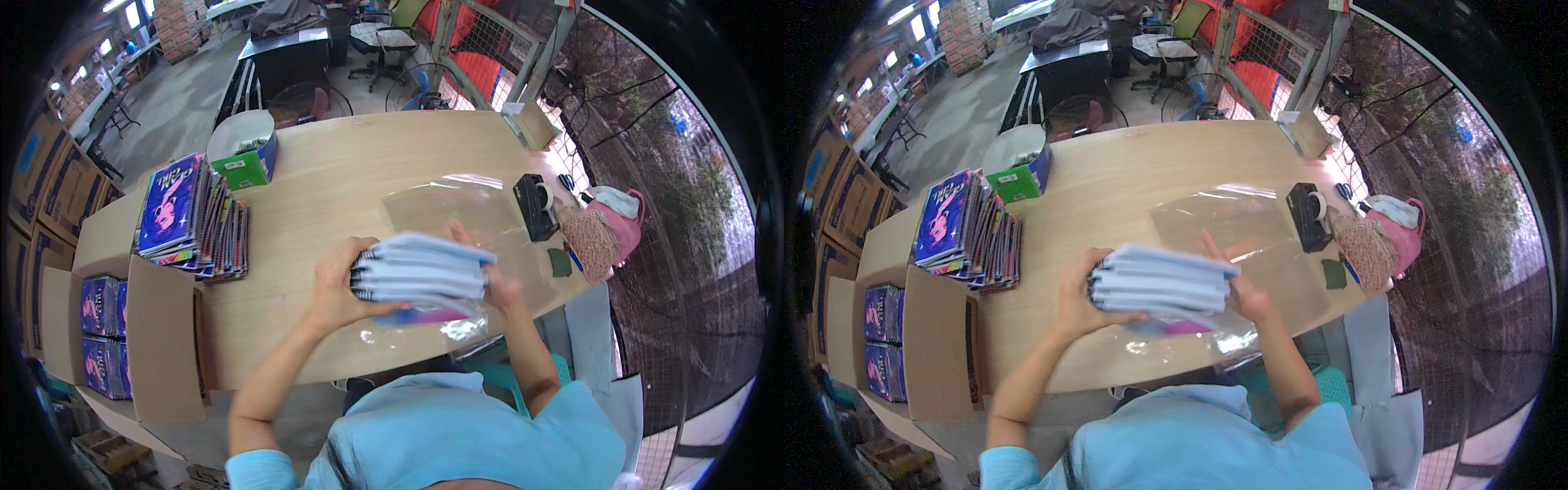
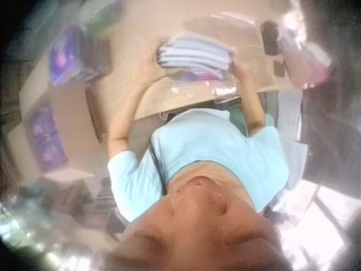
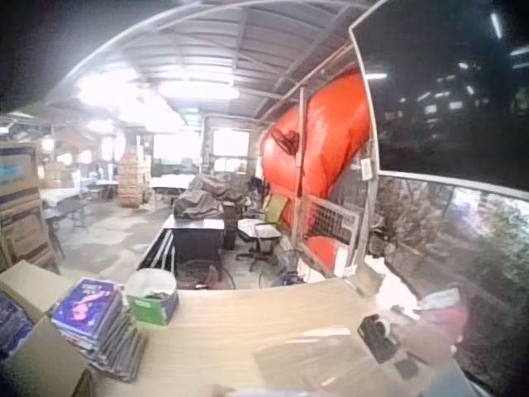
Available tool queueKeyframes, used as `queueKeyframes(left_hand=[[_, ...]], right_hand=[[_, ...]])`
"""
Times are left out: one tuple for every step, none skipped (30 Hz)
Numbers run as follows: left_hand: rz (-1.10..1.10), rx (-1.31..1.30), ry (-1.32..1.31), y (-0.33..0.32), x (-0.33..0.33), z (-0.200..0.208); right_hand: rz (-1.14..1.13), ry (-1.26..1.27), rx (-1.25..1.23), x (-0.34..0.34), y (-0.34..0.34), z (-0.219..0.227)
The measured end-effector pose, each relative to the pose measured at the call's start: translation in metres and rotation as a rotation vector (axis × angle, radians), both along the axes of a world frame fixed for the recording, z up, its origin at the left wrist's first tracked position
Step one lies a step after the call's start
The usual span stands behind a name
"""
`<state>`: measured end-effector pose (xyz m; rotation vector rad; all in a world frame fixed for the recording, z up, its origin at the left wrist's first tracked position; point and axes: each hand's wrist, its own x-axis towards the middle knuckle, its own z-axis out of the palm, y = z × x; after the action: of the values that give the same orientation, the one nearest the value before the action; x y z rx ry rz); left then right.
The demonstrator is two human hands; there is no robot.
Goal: The person wraps spiral-bound notebooks in clear plastic bags on a wooden table. They place a notebook on a plastic sheet, fold the plastic over it, and smooth it out. The person then places the wrapped notebook into a cardboard box and repeats the process with additional notebooks.
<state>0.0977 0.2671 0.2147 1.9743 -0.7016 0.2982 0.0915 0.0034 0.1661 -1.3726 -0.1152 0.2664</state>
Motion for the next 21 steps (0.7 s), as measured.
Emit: queueKeyframes(left_hand=[[0.116, -0.165, 0.194, -0.032, 0.003, -0.021], [0.143, -0.424, 0.328, -0.071, 0.008, -0.045], [0.16, -0.487, 0.323, -0.107, 0.01, -0.074], [0.161, -0.554, 0.304, -0.143, 0.017, -0.095], [0.178, -0.52, 0.303, -0.171, 0.023, -0.108], [0.203, -0.487, 0.304, -0.194, 0.026, -0.116], [0.229, -0.455, 0.308, -0.215, 0.028, -0.123], [0.263, -0.456, 0.279, -0.227, 0.029, -0.126], [0.295, -0.458, 0.252, -0.239, 0.029, -0.129], [0.322, -0.459, 0.227, -0.249, 0.028, -0.133], [0.291, -0.48, 0.399, -0.253, 0.025, -0.139], [0.292, -0.484, 0.331, -0.257, 0.025, -0.147], [0.29, -0.486, 0.264, -0.26, 0.027, -0.159], [0.29, -0.494, 0.193, -0.264, 0.029, -0.167], [0.173, -0.576, 0.377, -0.271, 0.025, -0.174], [0.203, -0.562, 0.342, -0.274, 0.028, -0.181], [0.229, -0.546, 0.307, -0.277, 0.034, -0.182], [0.253, -0.529, 0.273, -0.28, 0.037, -0.181], [0.287, -0.558, 0.281, -0.288, 0.035, -0.179], [0.348, -0.538, 0.198, -0.289, 0.037, -0.181], [0.408, -0.515, 0.116, -0.287, 0.039, -0.182]], right_hand=[[-0.111, -0.015, -0.005, -0.012, -0.018, -0.006], [-0.171, -0.078, -0.101, -0.013, -0.041, -0.018], [-0.237, -0.131, -0.199, -0.015, -0.065, -0.03], [-0.285, -0.321, -0.208, 0.001, -0.101, -0.063], [-0.293, -0.391, -0.183, 0.014, -0.13, -0.073], [-0.294, -0.468, -0.155, 0.029, -0.152, -0.079], [-0.271, -0.432, -0.098, 0.041, -0.174, -0.082], [-0.258, -0.392, -0.028, 0.051, -0.187, -0.084], [-0.249, -0.447, -0.018, 0.056, -0.201, -0.099], [-0.178, -0.426, -0.012, 0.064, -0.21, -0.108], [-0.108, -0.412, -0.012, 0.073, -0.217, -0.108], [-0.04, -0.392, -0.01, 0.079, -0.222, -0.11], [0.001, -0.471, -0.024, 0.089, -0.224, -0.114], [0.01, -0.437, -0.052, 0.091, -0.231, -0.121], [0.016, -0.402, -0.079, 0.089, -0.236, -0.129], [0.02, -0.368, -0.107, 0.087, -0.241, -0.135], [0.03, -0.376, -0.108, 0.086, -0.242, -0.138], [0.039, -0.384, -0.109, 0.084, -0.24, -0.14], [0.048, -0.392, -0.109, 0.082, -0.237, -0.142], [-0.019, -0.427, -0.06, 0.082, -0.234, -0.145], [-0.086, -0.461, -0.011, 0.083, -0.23, -0.147]])
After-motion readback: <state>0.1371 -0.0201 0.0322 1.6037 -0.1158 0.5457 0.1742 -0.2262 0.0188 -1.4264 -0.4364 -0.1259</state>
